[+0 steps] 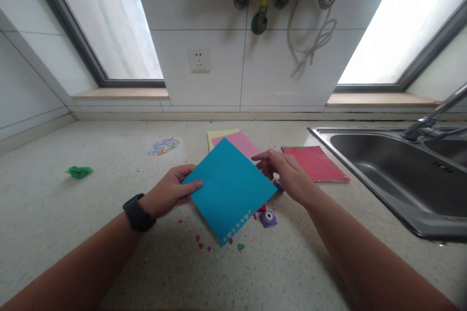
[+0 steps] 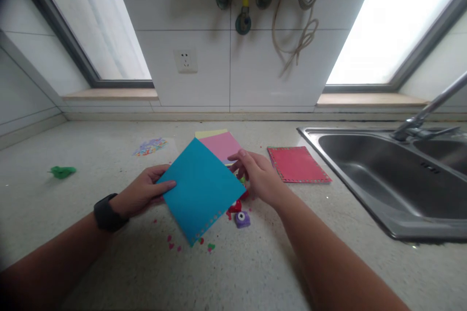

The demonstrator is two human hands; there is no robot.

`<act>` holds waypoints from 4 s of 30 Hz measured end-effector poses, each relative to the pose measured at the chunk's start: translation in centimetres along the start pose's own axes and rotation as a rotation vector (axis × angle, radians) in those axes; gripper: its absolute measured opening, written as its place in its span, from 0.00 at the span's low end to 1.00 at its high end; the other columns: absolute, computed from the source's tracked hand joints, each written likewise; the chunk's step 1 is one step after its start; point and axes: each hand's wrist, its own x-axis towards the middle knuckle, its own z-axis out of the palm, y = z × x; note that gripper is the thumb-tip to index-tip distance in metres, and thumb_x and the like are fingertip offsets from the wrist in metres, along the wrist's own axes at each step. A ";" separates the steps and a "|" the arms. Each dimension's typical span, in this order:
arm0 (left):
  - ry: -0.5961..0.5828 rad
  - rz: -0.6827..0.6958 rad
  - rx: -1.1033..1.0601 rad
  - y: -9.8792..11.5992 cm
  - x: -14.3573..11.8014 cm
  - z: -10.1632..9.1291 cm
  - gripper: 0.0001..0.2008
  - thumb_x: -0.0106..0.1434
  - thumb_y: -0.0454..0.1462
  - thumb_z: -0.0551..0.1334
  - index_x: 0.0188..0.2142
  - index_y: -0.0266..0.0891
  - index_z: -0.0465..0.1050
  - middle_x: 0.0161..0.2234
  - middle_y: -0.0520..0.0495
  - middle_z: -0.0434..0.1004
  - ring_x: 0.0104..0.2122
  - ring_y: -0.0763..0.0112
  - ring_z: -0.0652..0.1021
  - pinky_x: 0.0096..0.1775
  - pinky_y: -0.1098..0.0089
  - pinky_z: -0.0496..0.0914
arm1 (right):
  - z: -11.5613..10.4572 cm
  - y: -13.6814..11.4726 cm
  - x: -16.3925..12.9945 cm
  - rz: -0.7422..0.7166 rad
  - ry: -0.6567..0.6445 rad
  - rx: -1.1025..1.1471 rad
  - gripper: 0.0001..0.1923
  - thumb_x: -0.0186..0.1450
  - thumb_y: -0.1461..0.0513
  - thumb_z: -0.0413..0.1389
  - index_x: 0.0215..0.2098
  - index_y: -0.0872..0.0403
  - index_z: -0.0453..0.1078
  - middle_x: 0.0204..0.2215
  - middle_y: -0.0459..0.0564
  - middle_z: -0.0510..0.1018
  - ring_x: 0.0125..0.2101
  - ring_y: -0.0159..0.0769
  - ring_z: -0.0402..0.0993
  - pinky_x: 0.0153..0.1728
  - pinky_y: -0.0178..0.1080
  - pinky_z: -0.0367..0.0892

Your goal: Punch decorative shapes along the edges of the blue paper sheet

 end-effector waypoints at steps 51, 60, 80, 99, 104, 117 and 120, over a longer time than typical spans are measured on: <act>0.090 0.293 0.162 -0.1 4.0 3.3 0.19 0.66 0.48 0.63 0.29 0.34 0.72 0.23 0.52 0.63 0.23 0.78 0.62 0.26 0.75 0.59 | 0.4 3.1 1.9 -0.093 0.138 0.208 0.21 0.65 0.46 0.57 0.41 0.56 0.73 0.34 0.50 0.77 0.33 0.37 0.71 0.34 0.39 0.68; 0.106 0.248 0.193 -0.2 3.9 3.2 0.21 0.65 0.51 0.63 0.29 0.34 0.71 0.23 0.51 0.67 0.22 0.78 0.68 0.25 0.75 0.62 | 0.5 3.1 1.8 -0.176 0.181 0.191 0.16 0.67 0.50 0.56 0.40 0.54 0.72 0.34 0.48 0.76 0.33 0.35 0.70 0.34 0.37 0.67; 0.202 0.200 0.301 0.7 3.3 3.8 0.24 0.65 0.52 0.61 0.24 0.36 0.65 0.18 0.53 0.65 0.18 0.78 0.65 0.22 0.75 0.59 | 2.4 3.0 1.5 -0.209 0.333 0.148 0.20 0.72 0.50 0.50 0.54 0.54 0.62 0.41 0.53 0.72 0.37 0.38 0.69 0.38 0.41 0.67; 0.440 0.253 0.023 0.2 4.2 4.3 0.21 0.62 0.52 0.65 0.30 0.35 0.68 0.23 0.53 0.69 0.20 0.79 0.64 0.21 0.76 0.60 | 6.1 -0.6 -1.1 -0.571 -0.242 -0.833 0.16 0.73 0.58 0.48 0.57 0.46 0.69 0.45 0.50 0.76 0.46 0.45 0.67 0.50 0.49 0.57; 0.415 0.258 -0.074 0.1 4.2 4.6 0.20 0.61 0.51 0.66 0.29 0.35 0.66 0.21 0.54 0.66 0.18 0.81 0.62 0.19 0.78 0.56 | 5.9 -0.7 -0.8 -0.508 -0.196 -0.904 0.12 0.74 0.58 0.47 0.43 0.52 0.72 0.40 0.50 0.77 0.42 0.44 0.68 0.46 0.47 0.58; 0.354 0.237 -0.098 -0.4 4.2 4.4 0.20 0.61 0.51 0.67 0.34 0.35 0.69 0.24 0.52 0.69 0.20 0.79 0.64 0.20 0.78 0.60 | 5.7 -0.2 -0.7 -0.440 -0.185 -0.908 0.09 0.67 0.58 0.54 0.43 0.55 0.68 0.42 0.54 0.76 0.44 0.48 0.70 0.49 0.49 0.60; 0.327 0.214 -0.104 -0.5 4.3 4.3 0.20 0.60 0.51 0.68 0.35 0.35 0.70 0.23 0.53 0.68 0.19 0.81 0.64 0.20 0.78 0.60 | 5.6 0.1 -0.5 -0.438 -0.190 -0.908 0.07 0.67 0.61 0.53 0.42 0.55 0.67 0.42 0.54 0.77 0.44 0.47 0.70 0.48 0.48 0.61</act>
